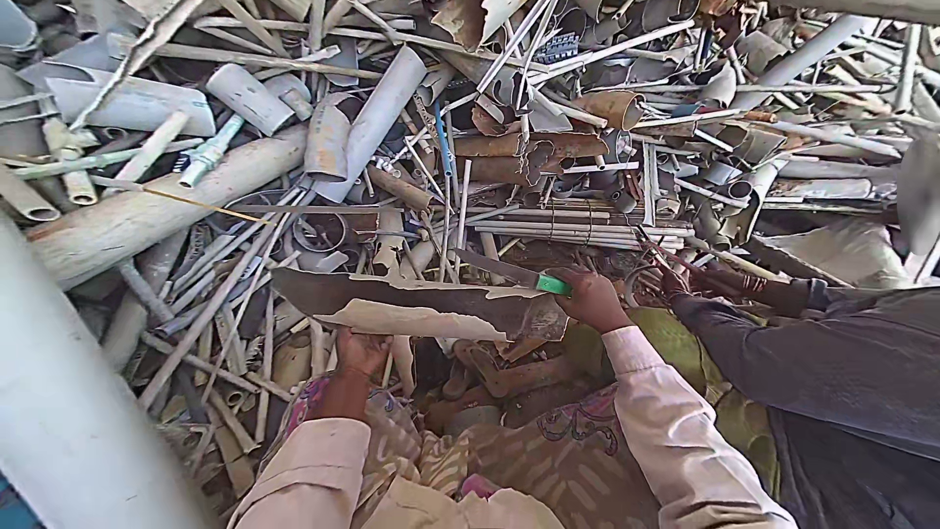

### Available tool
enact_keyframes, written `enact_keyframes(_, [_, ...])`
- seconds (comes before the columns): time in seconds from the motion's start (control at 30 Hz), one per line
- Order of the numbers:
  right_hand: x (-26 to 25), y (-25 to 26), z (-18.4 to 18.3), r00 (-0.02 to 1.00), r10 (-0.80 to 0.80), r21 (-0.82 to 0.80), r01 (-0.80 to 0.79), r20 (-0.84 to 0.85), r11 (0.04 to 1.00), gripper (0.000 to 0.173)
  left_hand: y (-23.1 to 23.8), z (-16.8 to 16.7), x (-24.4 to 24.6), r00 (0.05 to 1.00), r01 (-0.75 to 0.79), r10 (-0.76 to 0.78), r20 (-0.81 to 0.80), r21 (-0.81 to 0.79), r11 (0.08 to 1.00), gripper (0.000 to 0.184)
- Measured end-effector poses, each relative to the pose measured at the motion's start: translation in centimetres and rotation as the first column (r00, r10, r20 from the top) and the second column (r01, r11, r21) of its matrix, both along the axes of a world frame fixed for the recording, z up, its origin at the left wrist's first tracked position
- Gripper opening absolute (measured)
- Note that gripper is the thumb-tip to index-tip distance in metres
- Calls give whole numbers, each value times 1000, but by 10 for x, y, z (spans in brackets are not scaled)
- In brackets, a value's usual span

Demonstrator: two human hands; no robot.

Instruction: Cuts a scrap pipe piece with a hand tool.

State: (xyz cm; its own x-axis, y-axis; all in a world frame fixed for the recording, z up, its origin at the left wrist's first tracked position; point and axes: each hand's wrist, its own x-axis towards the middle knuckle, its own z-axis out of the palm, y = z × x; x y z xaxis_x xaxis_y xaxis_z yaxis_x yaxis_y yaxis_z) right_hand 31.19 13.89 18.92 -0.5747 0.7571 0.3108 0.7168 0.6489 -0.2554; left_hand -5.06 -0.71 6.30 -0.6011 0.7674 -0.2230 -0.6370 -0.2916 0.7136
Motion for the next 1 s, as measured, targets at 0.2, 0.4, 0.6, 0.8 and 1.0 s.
enact_keyframes(0.2, [-5,12,-38,998,66,-215,-60,20,975,30,14,-8,-6,998,-3,-3,-68,-89,996,63])
enact_keyframes(0.4, [0,15,-49,999,-52,-69,51,-7,996,18,31,-1,13,971,139,-152,-185,-80,987,81])
enact_keyframes(0.6, [-8,6,-59,992,-81,-158,65,-93,985,19,47,-15,31,968,173,-151,-200,99,980,121])
enact_keyframes(0.8, [-51,-27,-52,992,-121,-327,105,-29,939,24,54,-31,81,994,6,-29,106,205,979,80])
enact_keyframes(1.0, [-52,-22,-64,919,-190,-373,51,-346,926,34,81,-27,80,975,-183,151,166,202,962,53])
